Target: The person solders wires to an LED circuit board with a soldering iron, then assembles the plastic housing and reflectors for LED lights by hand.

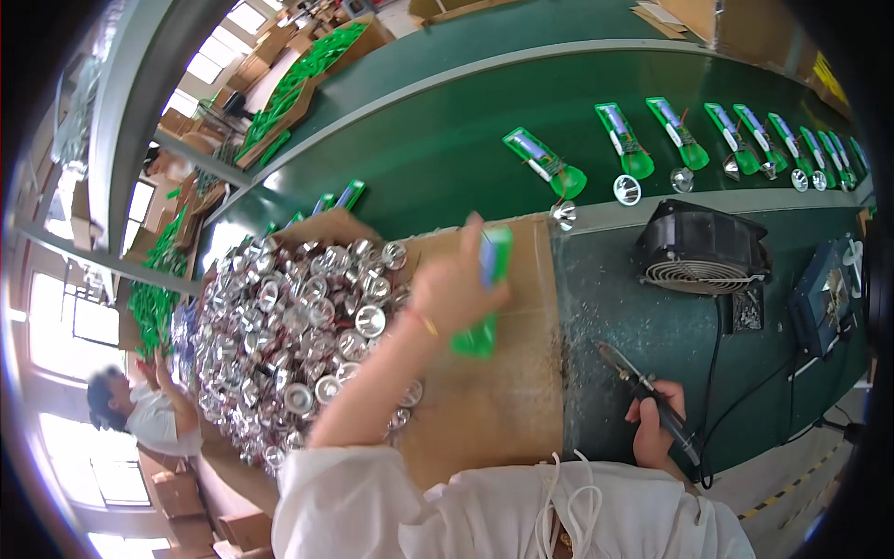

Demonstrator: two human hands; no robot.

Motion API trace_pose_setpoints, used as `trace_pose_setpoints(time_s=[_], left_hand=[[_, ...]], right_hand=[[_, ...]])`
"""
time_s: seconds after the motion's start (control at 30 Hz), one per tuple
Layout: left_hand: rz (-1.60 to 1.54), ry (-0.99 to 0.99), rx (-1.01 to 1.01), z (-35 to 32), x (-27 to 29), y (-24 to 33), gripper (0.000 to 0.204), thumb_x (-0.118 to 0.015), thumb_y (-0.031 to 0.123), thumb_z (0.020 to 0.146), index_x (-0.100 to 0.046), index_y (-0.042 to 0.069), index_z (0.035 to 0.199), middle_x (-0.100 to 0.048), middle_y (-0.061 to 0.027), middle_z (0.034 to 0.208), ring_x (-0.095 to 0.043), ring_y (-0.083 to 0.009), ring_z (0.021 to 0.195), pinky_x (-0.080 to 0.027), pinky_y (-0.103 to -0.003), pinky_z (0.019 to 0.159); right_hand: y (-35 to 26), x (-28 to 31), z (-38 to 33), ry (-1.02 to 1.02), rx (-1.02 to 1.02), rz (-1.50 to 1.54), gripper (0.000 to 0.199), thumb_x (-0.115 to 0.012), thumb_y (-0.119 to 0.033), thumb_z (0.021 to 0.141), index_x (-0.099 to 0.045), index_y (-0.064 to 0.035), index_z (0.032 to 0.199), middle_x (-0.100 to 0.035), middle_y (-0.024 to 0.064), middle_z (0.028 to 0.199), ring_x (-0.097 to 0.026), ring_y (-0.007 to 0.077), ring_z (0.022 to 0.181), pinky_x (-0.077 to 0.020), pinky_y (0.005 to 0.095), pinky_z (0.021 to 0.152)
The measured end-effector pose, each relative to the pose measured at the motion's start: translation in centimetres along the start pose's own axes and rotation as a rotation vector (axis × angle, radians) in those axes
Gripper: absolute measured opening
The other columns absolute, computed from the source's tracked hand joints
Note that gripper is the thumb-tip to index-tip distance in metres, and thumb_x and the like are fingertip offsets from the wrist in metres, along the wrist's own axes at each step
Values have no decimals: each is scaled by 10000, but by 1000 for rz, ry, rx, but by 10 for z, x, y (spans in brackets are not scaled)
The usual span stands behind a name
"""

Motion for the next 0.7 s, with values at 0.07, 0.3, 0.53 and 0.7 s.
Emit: trace_pose_setpoints(time_s=[0.07, 0.3, 0.53, 0.7], left_hand=[[-14, -31, 33, -51, -33, 30, 901, -624, 459, 686, -195, 23, 1347, -617, -164, 759, -617, -319, 606, -500, -390, 540], [-37, 418, 296, -78, 36, -13, 493, -647, 430, 697, -536, 51, 993, -555, -129, 907, -556, -307, 825, -468, -405, 675], [513, 317, 483, -28, 20, -109, 179, -602, 251, 729, -681, 100, 783, -574, -55, 988, -495, -239, 1000, -379, -424, 827], [289, 436, 332, -62, 36, -96, 171, -594, 250, 765, -660, 94, 748, -624, -64, 807, -574, -214, 844, -398, -414, 797]], right_hand=[[1, -2, 4, 16, -9, -1, 215, -519, -155, 833, -427, 7, 942, -522, 67, 652, -485, 98, 539, -414, 230, 509], [1, -2, 4, -1, -37, 7, 199, -530, -162, 844, -446, -9, 939, -535, 57, 673, -487, 88, 534, -410, 214, 504], [-3, -5, 6, 22, -14, 47, 203, -540, -180, 850, -453, -16, 934, -530, 44, 657, -487, 84, 525, -398, 200, 489], [-6, -4, 3, 10, 9, 42, 204, -545, -182, 849, -458, -18, 932, -532, 41, 658, -493, 81, 524, -393, 196, 483]])
Point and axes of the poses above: each hand's wrist, its own z-axis towards the middle knuckle, its own x-axis out of the back of the hand, y = z × x, the point moved 8 cm from there along z, towards the middle knuckle
